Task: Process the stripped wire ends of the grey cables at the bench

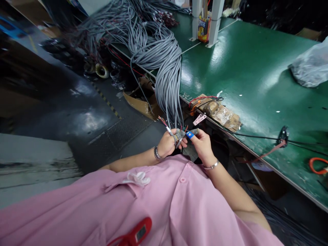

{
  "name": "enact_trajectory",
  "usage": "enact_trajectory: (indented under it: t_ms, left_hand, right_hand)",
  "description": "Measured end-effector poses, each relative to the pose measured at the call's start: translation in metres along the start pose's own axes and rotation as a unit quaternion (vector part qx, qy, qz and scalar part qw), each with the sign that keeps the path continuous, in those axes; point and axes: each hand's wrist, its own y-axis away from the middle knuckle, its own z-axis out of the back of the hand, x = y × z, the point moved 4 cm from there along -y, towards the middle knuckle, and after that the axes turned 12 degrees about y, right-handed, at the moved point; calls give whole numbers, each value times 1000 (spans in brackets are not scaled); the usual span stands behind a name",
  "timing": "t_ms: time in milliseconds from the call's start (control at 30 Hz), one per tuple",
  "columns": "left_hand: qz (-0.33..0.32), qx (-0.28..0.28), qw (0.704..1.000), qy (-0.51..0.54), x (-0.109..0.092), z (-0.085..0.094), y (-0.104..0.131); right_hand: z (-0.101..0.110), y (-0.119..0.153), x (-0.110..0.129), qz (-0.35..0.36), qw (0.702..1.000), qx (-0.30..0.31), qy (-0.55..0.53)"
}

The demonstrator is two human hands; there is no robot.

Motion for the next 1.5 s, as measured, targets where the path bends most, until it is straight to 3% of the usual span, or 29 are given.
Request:
enact_trajectory:
  t_ms: [233, 633, 733, 867, 1033, 1167, 1300, 1500]
  left_hand:
    - [-5, 18, 999, -30, 2, -2, 1]
    - [-20, 4, 1000, -18, 2, 2, -1]
    - [-24, 11, 999, -26, -2, 3, -2]
    - [-19, 26, 999, -28, -11, 1, -5]
    - [43, 72, 996, -36, -19, -9, -8]
    - [94, 143, 984, -43, -22, -20, -14]
    - [109, 186, 976, -42, -23, -30, -24]
    - [125, 188, 974, -35, -23, -38, -31]
  right_hand:
    - [-5, -5, 3, -6, 999, 30, 18]
    - [-5, 0, -4, 2, 1000, 2, -14]
    - [-1, -1, -8, -9, 999, 16, -44]
    - [14, -7, -18, -32, 993, -11, -114]
    - [31, -26, -26, -73, 983, -22, -166]
    - [30, -42, -19, -107, 970, 44, -212]
    - [24, -50, -6, -76, 966, 87, -230]
    - [18, -49, -1, -87, 954, 49, -283]
